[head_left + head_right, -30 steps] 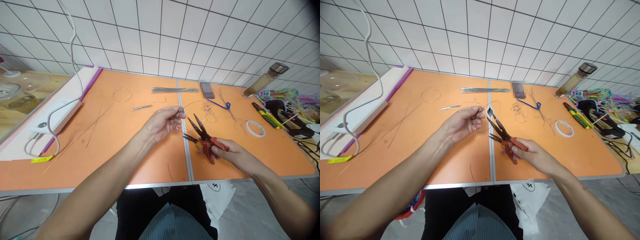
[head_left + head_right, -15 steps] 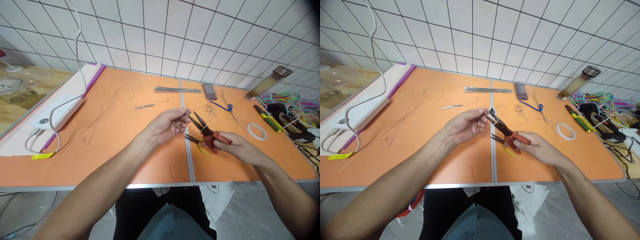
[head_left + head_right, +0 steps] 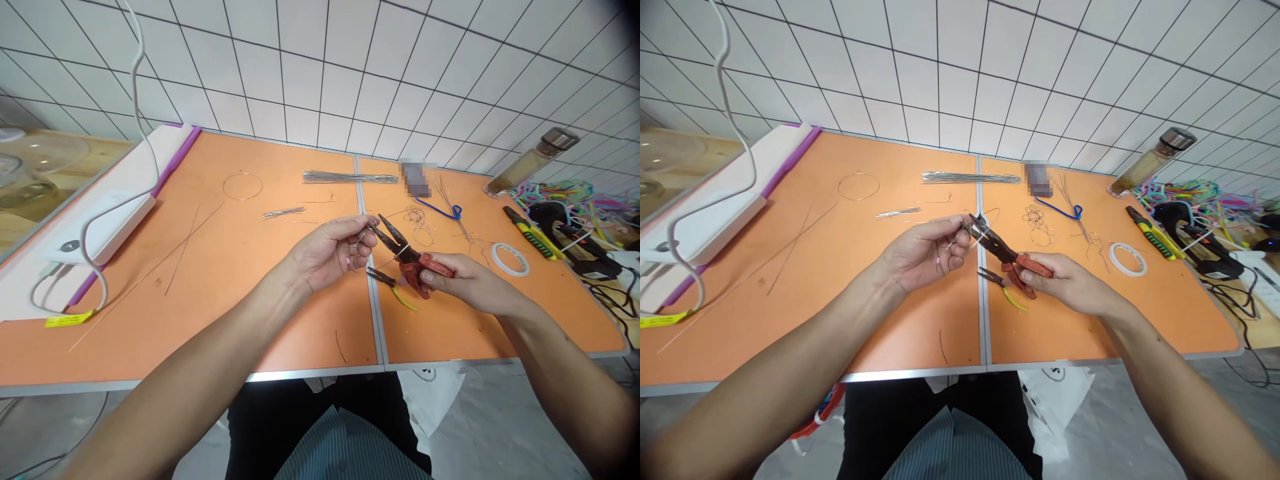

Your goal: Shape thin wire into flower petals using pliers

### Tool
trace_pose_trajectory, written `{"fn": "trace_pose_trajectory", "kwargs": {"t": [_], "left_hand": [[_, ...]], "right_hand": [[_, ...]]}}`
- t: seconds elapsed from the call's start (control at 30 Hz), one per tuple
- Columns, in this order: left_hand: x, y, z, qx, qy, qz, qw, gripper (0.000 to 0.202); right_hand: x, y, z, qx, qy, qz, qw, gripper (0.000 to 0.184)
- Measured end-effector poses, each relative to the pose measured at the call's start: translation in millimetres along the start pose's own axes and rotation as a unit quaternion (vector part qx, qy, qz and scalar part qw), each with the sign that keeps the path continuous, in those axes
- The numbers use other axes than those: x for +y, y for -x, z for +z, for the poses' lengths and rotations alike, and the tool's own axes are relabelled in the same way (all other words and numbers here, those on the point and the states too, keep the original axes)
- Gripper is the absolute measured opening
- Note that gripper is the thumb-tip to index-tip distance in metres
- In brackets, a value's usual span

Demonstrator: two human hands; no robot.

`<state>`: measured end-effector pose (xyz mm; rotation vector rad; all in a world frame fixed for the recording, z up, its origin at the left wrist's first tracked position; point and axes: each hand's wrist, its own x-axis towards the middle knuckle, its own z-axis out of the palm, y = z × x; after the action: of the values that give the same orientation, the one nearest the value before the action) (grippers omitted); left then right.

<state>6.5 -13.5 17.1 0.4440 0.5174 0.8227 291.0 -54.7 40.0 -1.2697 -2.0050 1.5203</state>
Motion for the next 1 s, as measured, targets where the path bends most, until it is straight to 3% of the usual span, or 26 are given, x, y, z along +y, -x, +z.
{"fn": "trace_pose_trajectory", "kwargs": {"t": [0.37,0.5,1.0], "left_hand": [[15.0,4.4,-0.3,0.082,0.043,0.058,0.994,0.021],[11.8,3.4,0.4,0.098,0.045,0.048,0.993,0.021],[1.9,-1.2,-3.6,0.013,0.011,0.004,1.0,0.02]], "right_hand": [[14.4,6.7,1.4,-0.065,-0.082,-0.04,0.994,0.036],[15.6,6.4,4.0,-0.073,-0.085,-0.03,0.993,0.031],[4.8,-0.5,-7.1,-0.031,-0.001,-0.025,0.999,0.037]]}}
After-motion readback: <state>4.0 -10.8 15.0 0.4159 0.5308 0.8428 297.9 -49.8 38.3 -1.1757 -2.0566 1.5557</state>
